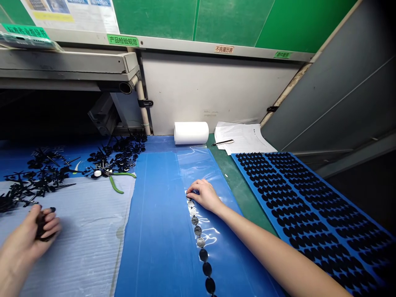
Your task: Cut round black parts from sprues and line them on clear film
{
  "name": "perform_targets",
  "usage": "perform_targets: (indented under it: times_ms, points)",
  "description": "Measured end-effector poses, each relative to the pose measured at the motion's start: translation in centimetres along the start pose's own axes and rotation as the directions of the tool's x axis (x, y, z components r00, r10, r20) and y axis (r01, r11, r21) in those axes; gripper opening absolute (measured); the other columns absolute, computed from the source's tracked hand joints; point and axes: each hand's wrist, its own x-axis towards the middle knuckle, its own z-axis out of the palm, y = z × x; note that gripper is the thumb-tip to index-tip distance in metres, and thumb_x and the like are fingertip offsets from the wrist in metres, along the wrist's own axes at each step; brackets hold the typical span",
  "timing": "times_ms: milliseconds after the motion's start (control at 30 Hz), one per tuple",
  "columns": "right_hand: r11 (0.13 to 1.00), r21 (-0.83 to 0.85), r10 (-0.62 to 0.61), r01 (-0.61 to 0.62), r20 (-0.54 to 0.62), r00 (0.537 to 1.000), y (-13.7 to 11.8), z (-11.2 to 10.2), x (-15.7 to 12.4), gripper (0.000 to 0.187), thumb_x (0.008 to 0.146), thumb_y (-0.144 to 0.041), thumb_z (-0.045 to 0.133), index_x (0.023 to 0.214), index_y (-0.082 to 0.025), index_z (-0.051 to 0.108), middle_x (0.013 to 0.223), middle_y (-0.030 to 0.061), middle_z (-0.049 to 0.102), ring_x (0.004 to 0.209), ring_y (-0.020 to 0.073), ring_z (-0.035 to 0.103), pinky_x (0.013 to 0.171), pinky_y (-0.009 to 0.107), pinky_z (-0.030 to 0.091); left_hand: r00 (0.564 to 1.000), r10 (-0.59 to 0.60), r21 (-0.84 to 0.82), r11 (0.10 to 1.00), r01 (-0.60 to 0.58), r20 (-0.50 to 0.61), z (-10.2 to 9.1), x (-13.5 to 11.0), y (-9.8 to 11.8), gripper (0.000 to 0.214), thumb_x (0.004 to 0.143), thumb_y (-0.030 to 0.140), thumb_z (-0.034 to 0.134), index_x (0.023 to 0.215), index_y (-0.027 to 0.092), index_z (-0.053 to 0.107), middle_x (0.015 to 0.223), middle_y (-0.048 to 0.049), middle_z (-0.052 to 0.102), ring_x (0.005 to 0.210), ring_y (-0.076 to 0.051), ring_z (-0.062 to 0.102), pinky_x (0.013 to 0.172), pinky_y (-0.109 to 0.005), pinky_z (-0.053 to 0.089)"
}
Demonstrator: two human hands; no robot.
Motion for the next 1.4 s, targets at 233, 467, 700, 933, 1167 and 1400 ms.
perform_targets:
  times_ms: [233,467,700,933,1167,1400]
  points:
    - [0.996,0.048,-0.075,0.076,-0.016,0.997,-0.8,-1.3,0.2,0.009,0.076,-0.019,0.06,0.085,-0.021,0.06,0.082,0.0018,0.058,0.082,0.0186,0.05,0.073,0.029,0.036,0.735,-0.309,-0.003,0.921,0.39,0.604,6.6,-7.2,-8.7,0.024,0.085,0.028,0.035,0.068,0.015,0.046,0.059,0.0025,0.038,0.038,-0.003,0.031,0.025,-0.009,0.018]
    - [0.951,0.263,-0.178,0.164,0.027,0.984,-6.6,-3.5,-1.9,0.009,0.081,-0.016,0.053,0.085,-0.021,0.058,0.08,-0.0032,0.059,0.071,0.0108,0.052,0.064,0.019,0.039,0.533,-0.423,0.093,0.838,0.537,0.733,10.9,-11.5,-14.6,0.025,0.082,0.039,0.041,0.078,0.015,0.046,0.067,0.0021,0.037,0.042,-0.002,0.03,0.026,-0.008,0.015]
    - [0.91,0.411,-0.1,0.059,0.08,0.992,-7.8,-2.8,-3.3,0.008,0.081,-0.017,0.053,0.08,-0.019,0.061,0.07,-0.0017,0.058,0.062,0.0114,0.05,0.056,0.02,0.037,0.505,-0.396,0.15,0.876,0.459,0.767,11.1,-12.7,-15.4,0.029,0.081,0.042,0.04,0.078,0.014,0.047,0.062,0.0029,0.037,0.04,-0.001,0.027,0.027,-0.01,0.014]
    - [0.893,0.445,-0.143,0.064,0.148,0.979,-7.1,-2.6,-2.6,0.012,0.075,-0.016,0.06,0.084,-0.023,0.064,0.073,-0.0014,0.055,0.065,0.0122,0.05,0.056,0.021,0.037,0.442,-0.425,0.246,0.88,0.407,0.79,11.2,-13.0,-15.1,0.036,0.077,0.052,0.04,0.075,0.017,0.046,0.05,0.0052,0.034,0.035,-0.002,0.024,0.027,-0.011,0.01]
    - [0.899,0.419,-0.212,0.129,0.159,0.964,-6.6,-2.3,-2.3,0.001,0.075,-0.019,0.062,0.076,-0.019,0.062,0.075,-0.0025,0.058,0.066,0.0105,0.054,0.058,0.017,0.041,0.279,-0.479,0.366,0.853,0.373,0.832,11.4,-12.8,-16.0,0.055,0.074,0.063,0.025,0.053,0.014,0.039,0.04,0.0048,0.03,0.03,0.0,0.016,0.027,-0.013,0.006]
    - [0.985,0.134,-0.113,0.105,0.054,0.992,-1.8,-3.5,1.8,0.009,0.081,-0.013,0.049,0.077,-0.015,0.056,0.075,0.0022,0.059,0.07,0.0149,0.054,0.062,0.023,0.039,0.591,-0.437,0.216,0.887,0.409,0.678,11.2,-12.3,-15.0,0.018,0.077,0.026,0.049,0.091,0.019,0.041,0.068,0.001,0.045,0.044,-0.004,0.036,0.03,-0.012,0.013]
